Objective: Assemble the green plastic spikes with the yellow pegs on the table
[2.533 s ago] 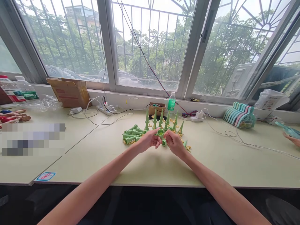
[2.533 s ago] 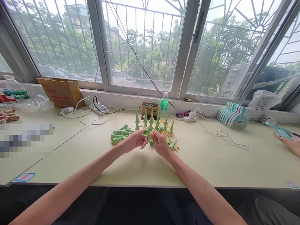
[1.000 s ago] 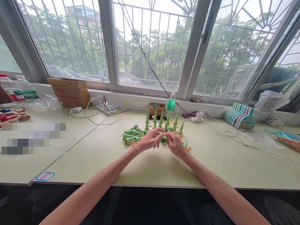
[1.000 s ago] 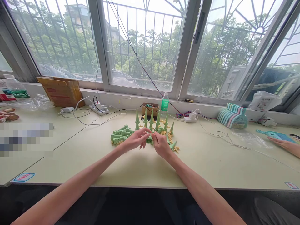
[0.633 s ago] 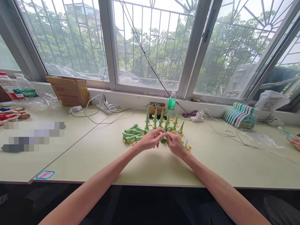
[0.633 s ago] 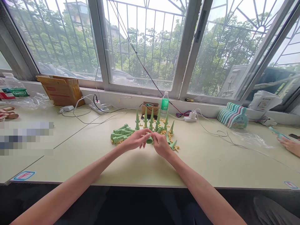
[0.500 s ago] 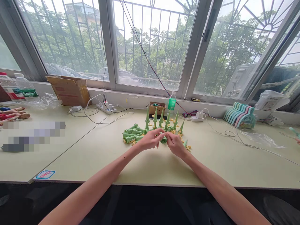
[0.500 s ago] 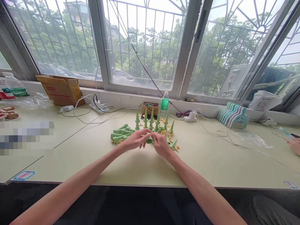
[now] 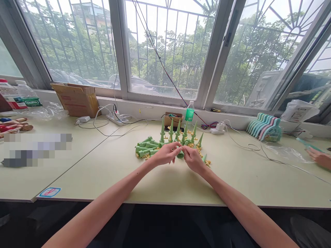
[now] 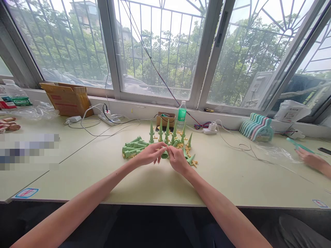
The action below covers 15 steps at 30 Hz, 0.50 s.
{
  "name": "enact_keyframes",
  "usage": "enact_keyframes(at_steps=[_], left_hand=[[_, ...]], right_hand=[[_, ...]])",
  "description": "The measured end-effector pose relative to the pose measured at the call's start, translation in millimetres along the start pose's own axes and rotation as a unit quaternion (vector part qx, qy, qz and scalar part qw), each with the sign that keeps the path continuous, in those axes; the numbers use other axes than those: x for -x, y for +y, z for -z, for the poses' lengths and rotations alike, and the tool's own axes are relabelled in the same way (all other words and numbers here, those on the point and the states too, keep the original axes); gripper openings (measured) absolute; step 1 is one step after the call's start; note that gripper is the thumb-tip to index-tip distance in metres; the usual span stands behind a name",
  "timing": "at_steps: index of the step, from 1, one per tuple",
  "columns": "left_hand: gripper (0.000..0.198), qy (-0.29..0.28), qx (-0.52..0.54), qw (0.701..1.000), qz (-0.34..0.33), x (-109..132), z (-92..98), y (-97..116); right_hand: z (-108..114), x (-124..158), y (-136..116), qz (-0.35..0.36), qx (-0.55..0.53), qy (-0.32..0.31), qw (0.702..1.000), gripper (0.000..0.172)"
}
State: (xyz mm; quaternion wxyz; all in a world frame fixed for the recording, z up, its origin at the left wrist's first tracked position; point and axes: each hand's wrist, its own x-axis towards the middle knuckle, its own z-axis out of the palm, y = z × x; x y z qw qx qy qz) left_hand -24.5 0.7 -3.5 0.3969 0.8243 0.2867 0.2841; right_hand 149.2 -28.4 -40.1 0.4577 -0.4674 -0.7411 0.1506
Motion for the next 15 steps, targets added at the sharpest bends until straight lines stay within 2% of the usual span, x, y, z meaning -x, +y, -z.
enact_keyframes(at_steps=[9,15], left_hand=[[0.039,-0.003,-0.016,1.0,0.004,0.3,-0.1,-0.9],[0.034,-0.03,-0.034,0.998,-0.031,2.5,-3.8,-1.5]], right_hand=[[-0.1,0.7,-1.9,0.004,0.01,-0.004,1.0,0.036],[-1.4,2.7,-2.4,0.027,-0.003,-0.064,0.998,0.026]])
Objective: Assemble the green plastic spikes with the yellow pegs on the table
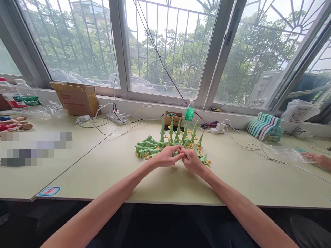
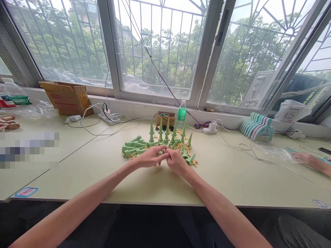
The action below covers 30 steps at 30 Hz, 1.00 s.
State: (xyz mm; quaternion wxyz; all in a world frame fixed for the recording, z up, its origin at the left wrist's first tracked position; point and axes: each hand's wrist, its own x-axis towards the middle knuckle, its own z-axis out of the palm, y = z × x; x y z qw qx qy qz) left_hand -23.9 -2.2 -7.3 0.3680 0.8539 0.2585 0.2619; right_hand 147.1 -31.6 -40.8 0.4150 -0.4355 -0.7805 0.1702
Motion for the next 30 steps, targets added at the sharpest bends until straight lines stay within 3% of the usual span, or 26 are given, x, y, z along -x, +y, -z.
enact_keyframes(at_steps=[12,21,30], left_hand=[[0.044,0.047,0.09,0.995,0.022,-7.1,-4.5,-1.1],[0.038,0.103,0.177,0.977,0.051,-9.1,-0.5,1.2],[0.032,0.109,0.117,0.986,0.041,-6.0,-0.5,1.8]], right_hand=[[0.1,-3.6,-4.3,-0.014,-0.015,0.056,0.998,0.037],[2.1,-3.3,-7.1,-0.023,-0.028,0.044,0.998,0.028],[1.8,-3.5,-3.4,-0.009,-0.017,0.044,0.999,0.027]])
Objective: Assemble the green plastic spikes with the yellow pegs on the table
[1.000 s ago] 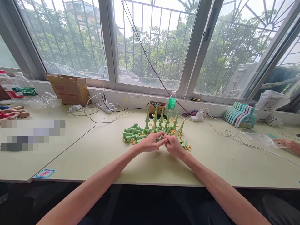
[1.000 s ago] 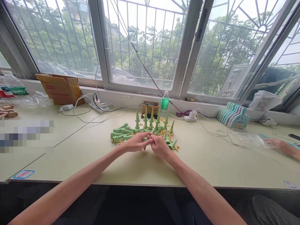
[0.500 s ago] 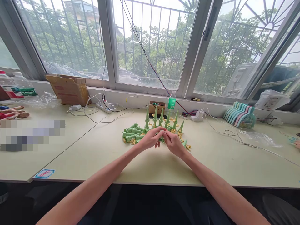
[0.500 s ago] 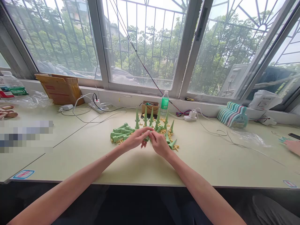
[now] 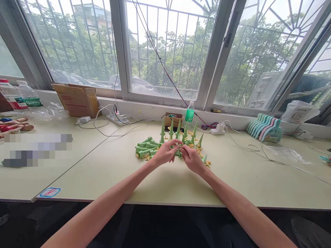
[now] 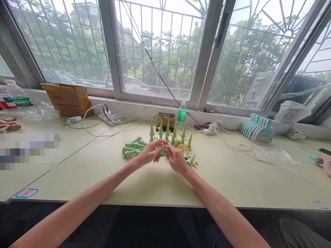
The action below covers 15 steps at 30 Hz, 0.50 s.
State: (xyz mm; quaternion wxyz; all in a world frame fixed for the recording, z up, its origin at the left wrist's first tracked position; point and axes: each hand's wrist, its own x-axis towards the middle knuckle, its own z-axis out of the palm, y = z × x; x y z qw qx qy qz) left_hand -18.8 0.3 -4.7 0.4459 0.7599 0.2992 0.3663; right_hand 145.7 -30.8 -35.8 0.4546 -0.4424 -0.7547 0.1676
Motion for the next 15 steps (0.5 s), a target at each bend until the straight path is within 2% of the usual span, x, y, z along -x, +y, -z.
enact_keyframes(at_steps=[15], left_hand=[[0.03,0.011,-0.072,0.996,-0.06,1.8,1.1,-6.7]], right_hand=[[-1.0,-1.1,10.5,0.01,0.029,0.001,1.0,0.029]])
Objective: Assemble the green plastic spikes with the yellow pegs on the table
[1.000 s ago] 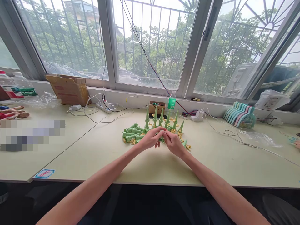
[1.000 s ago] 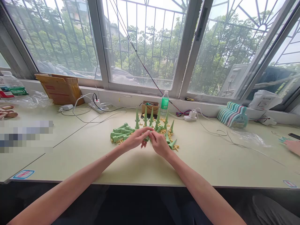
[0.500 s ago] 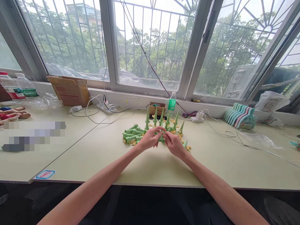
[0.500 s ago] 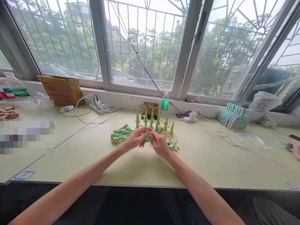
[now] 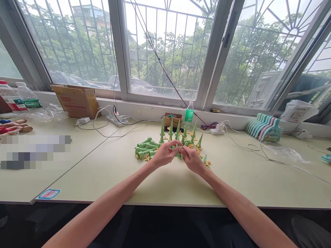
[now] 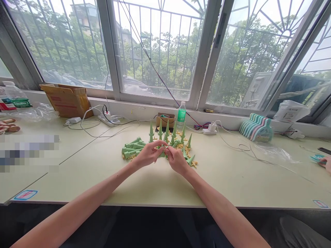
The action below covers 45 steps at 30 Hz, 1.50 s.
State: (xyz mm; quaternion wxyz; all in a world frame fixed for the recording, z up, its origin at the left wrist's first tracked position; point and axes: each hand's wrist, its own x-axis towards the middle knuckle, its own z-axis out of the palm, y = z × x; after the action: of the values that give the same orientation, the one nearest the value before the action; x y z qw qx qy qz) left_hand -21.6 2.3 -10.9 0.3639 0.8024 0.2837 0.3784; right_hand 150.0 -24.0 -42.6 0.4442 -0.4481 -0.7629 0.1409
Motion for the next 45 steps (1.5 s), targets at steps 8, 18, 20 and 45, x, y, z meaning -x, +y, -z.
enact_keyframes(at_steps=[8,18,20,45], left_hand=[[0.028,0.013,-0.013,1.0,-0.014,0.1,-0.9,-0.5],[0.026,0.032,-0.046,0.998,-0.022,0.6,-3.4,7.2],[0.026,0.034,-0.046,0.998,-0.02,0.7,-3.4,7.8],[0.022,0.01,-0.086,0.996,-0.016,0.9,-3.3,4.8]], right_hand=[[-0.4,-0.8,-3.2,-0.007,-0.016,0.003,1.0,0.032],[-0.2,-0.9,-6.5,-0.011,-0.027,0.021,0.999,0.037],[-0.4,-0.9,-6.2,-0.008,-0.024,0.023,0.999,0.037],[-0.9,0.5,-2.3,-0.035,-0.018,-0.037,0.999,0.043]])
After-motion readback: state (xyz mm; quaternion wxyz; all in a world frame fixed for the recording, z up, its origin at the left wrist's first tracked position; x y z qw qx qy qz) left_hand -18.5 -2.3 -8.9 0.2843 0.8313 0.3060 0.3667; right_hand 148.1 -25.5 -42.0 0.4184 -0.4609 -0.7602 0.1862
